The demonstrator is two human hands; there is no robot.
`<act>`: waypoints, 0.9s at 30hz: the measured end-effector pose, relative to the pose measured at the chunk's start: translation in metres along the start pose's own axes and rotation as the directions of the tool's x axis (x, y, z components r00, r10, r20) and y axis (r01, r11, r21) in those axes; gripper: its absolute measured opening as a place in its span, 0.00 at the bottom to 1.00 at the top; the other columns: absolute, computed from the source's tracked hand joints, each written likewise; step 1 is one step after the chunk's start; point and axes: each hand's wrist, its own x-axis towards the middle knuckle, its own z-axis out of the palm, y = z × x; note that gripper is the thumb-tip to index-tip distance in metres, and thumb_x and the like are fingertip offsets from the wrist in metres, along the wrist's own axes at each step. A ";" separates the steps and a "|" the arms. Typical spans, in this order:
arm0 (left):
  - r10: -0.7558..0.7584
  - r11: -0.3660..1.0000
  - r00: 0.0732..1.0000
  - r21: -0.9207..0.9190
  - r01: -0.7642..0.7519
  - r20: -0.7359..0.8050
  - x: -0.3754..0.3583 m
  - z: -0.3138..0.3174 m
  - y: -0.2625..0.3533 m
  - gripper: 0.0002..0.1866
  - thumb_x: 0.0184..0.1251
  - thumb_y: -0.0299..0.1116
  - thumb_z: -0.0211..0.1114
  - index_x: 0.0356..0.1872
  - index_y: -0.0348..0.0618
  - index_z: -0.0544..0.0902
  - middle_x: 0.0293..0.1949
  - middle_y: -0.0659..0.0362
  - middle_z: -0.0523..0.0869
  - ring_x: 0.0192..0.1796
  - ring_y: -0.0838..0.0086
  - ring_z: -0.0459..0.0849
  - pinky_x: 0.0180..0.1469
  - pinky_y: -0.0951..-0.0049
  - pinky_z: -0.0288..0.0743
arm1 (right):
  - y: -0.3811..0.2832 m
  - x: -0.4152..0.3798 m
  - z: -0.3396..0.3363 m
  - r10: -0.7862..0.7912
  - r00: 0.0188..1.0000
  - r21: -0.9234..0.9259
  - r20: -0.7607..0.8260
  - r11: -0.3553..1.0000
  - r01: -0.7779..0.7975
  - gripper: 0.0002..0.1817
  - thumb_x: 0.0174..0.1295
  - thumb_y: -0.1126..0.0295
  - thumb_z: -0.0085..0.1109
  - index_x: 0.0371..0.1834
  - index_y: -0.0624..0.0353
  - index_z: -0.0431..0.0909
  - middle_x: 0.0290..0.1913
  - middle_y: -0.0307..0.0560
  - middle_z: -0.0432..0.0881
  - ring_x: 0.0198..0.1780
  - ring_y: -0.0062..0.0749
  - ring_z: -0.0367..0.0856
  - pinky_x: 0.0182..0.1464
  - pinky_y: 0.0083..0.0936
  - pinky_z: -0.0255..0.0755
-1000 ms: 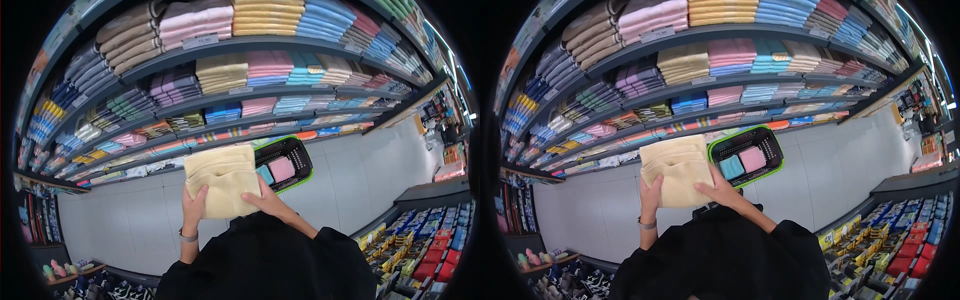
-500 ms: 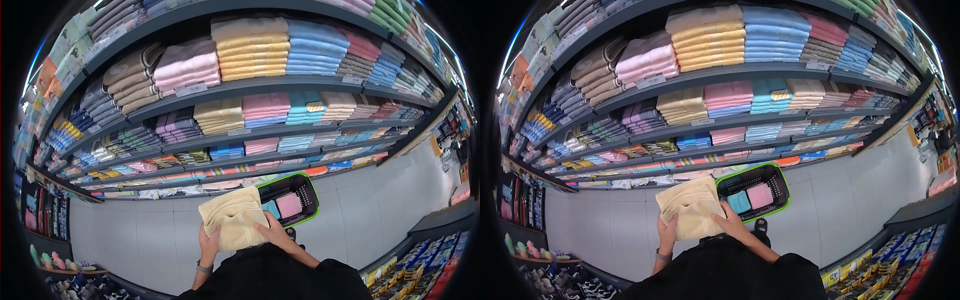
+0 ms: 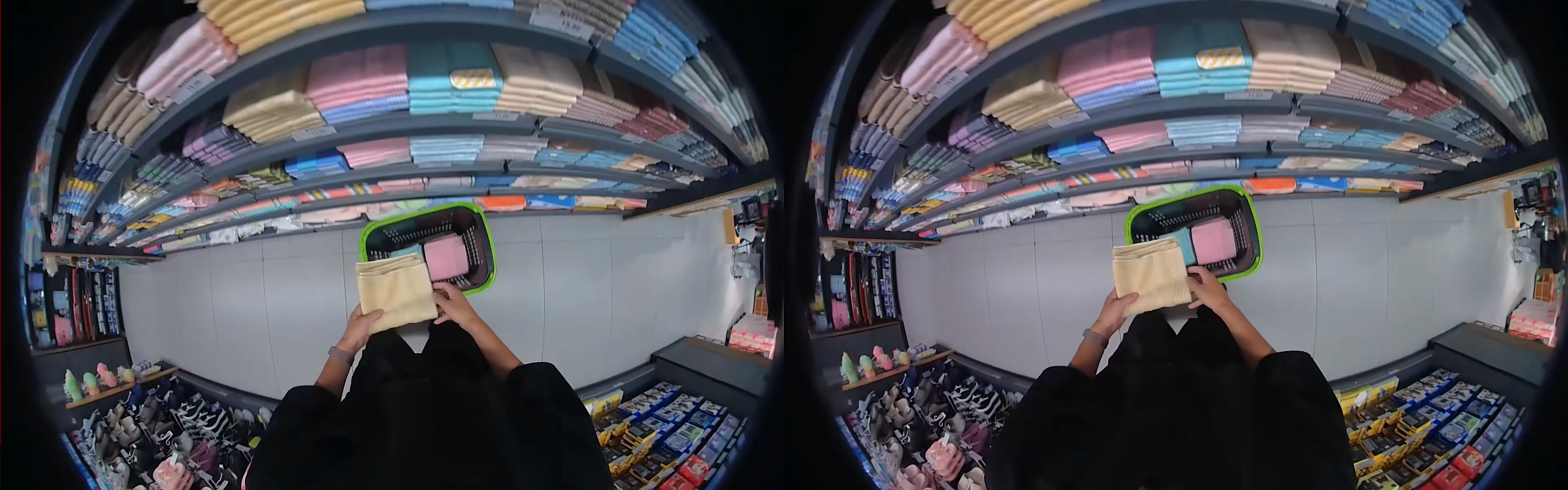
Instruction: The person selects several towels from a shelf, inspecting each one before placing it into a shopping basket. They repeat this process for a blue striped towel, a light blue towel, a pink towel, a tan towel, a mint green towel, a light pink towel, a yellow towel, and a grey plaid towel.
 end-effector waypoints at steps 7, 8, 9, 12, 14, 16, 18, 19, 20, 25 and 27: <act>0.079 0.953 0.943 0.302 0.024 -0.322 0.092 -0.123 -0.090 0.20 0.53 0.20 0.58 0.50 0.36 0.73 0.44 0.55 0.80 0.44 0.69 0.80 0.46 0.71 0.76 | 0.170 -0.038 -0.112 0.341 0.917 0.298 -0.207 0.915 -0.273 0.18 0.64 0.67 0.45 0.55 0.63 0.65 0.38 0.58 0.80 0.35 0.42 0.82 0.34 0.33 0.80; 0.088 0.930 0.934 0.364 0.048 -0.348 0.107 -0.131 -0.093 0.20 0.52 0.20 0.58 0.50 0.36 0.73 0.44 0.56 0.80 0.43 0.70 0.80 0.46 0.72 0.76 | 0.173 -0.048 -0.119 0.401 0.886 0.405 -0.234 0.868 -0.286 0.18 0.64 0.67 0.45 0.55 0.64 0.65 0.38 0.59 0.79 0.36 0.43 0.82 0.35 0.34 0.80; 0.085 0.929 0.935 0.367 0.052 -0.345 0.125 -0.130 -0.093 0.20 0.52 0.20 0.58 0.50 0.36 0.73 0.44 0.56 0.80 0.43 0.70 0.80 0.46 0.72 0.76 | 0.186 -0.047 -0.130 0.414 0.866 0.415 -0.279 0.866 -0.280 0.19 0.64 0.67 0.45 0.55 0.64 0.64 0.39 0.59 0.79 0.37 0.44 0.82 0.37 0.35 0.80; 0.029 0.929 0.962 0.362 0.074 -0.272 0.182 -0.112 -0.104 0.19 0.54 0.22 0.60 0.49 0.36 0.74 0.43 0.57 0.81 0.44 0.71 0.80 0.48 0.73 0.74 | 0.223 -0.017 -0.153 0.448 0.820 0.439 -0.356 0.855 -0.276 0.21 0.63 0.66 0.44 0.57 0.65 0.62 0.42 0.61 0.78 0.40 0.47 0.81 0.40 0.38 0.80; -0.084 0.947 0.973 0.287 0.145 -0.214 0.230 -0.105 -0.118 0.18 0.54 0.23 0.61 0.49 0.36 0.75 0.43 0.57 0.81 0.44 0.72 0.79 0.49 0.73 0.73 | 0.243 0.018 -0.163 0.468 0.795 0.449 -0.385 0.848 -0.282 0.22 0.64 0.66 0.44 0.58 0.65 0.60 0.44 0.61 0.77 0.42 0.49 0.80 0.41 0.39 0.79; -0.100 0.963 0.981 0.231 0.137 -0.164 0.273 -0.090 -0.127 0.18 0.55 0.24 0.62 0.49 0.36 0.75 0.43 0.58 0.81 0.44 0.73 0.79 0.49 0.73 0.73 | 0.257 0.070 -0.169 0.411 0.816 0.498 -0.406 0.848 -0.180 0.25 0.64 0.66 0.44 0.62 0.64 0.56 0.49 0.63 0.75 0.45 0.51 0.79 0.45 0.42 0.78; -0.083 0.965 0.987 0.236 0.115 -0.139 0.325 -0.098 -0.153 0.19 0.54 0.25 0.63 0.49 0.35 0.76 0.42 0.57 0.82 0.43 0.71 0.80 0.48 0.73 0.73 | 0.269 0.126 -0.174 0.374 0.835 0.556 -0.403 0.825 -0.102 0.27 0.64 0.65 0.44 0.64 0.63 0.53 0.53 0.63 0.71 0.50 0.51 0.76 0.49 0.43 0.75; -0.105 0.980 0.989 0.160 0.122 -0.107 0.349 -0.106 -0.167 0.19 0.54 0.25 0.63 0.49 0.36 0.76 0.42 0.57 0.82 0.43 0.71 0.80 0.48 0.73 0.73 | 0.269 0.148 -0.172 0.368 0.832 0.563 -0.415 0.822 -0.082 0.27 0.64 0.63 0.45 0.64 0.63 0.54 0.53 0.61 0.72 0.50 0.49 0.76 0.49 0.43 0.75; -0.117 0.989 0.991 0.081 0.122 -0.068 0.376 -0.113 -0.180 0.18 0.54 0.24 0.63 0.48 0.36 0.76 0.42 0.57 0.82 0.43 0.71 0.80 0.48 0.73 0.73 | 0.261 0.170 -0.170 0.351 0.831 0.565 -0.431 0.823 -0.056 0.27 0.64 0.62 0.46 0.63 0.62 0.55 0.54 0.60 0.72 0.51 0.48 0.76 0.50 0.42 0.75; -0.142 0.961 0.964 0.202 0.189 -0.225 0.454 -0.200 -0.260 0.19 0.51 0.26 0.65 0.47 0.36 0.76 0.44 0.55 0.82 0.45 0.67 0.80 0.49 0.71 0.72 | 0.279 0.215 -0.170 0.370 0.836 0.562 -0.405 0.822 -0.092 0.28 0.60 0.56 0.52 0.61 0.59 0.61 0.53 0.54 0.73 0.51 0.45 0.75 0.51 0.44 0.73; -0.122 0.915 0.953 0.342 0.216 -0.276 0.465 -0.234 -0.288 0.21 0.50 0.29 0.66 0.48 0.34 0.76 0.44 0.55 0.82 0.44 0.67 0.80 0.48 0.71 0.72 | 0.274 0.217 -0.169 0.336 0.861 0.579 -0.382 0.813 -0.061 0.29 0.58 0.53 0.54 0.58 0.59 0.64 0.52 0.52 0.73 0.52 0.45 0.74 0.51 0.45 0.73</act>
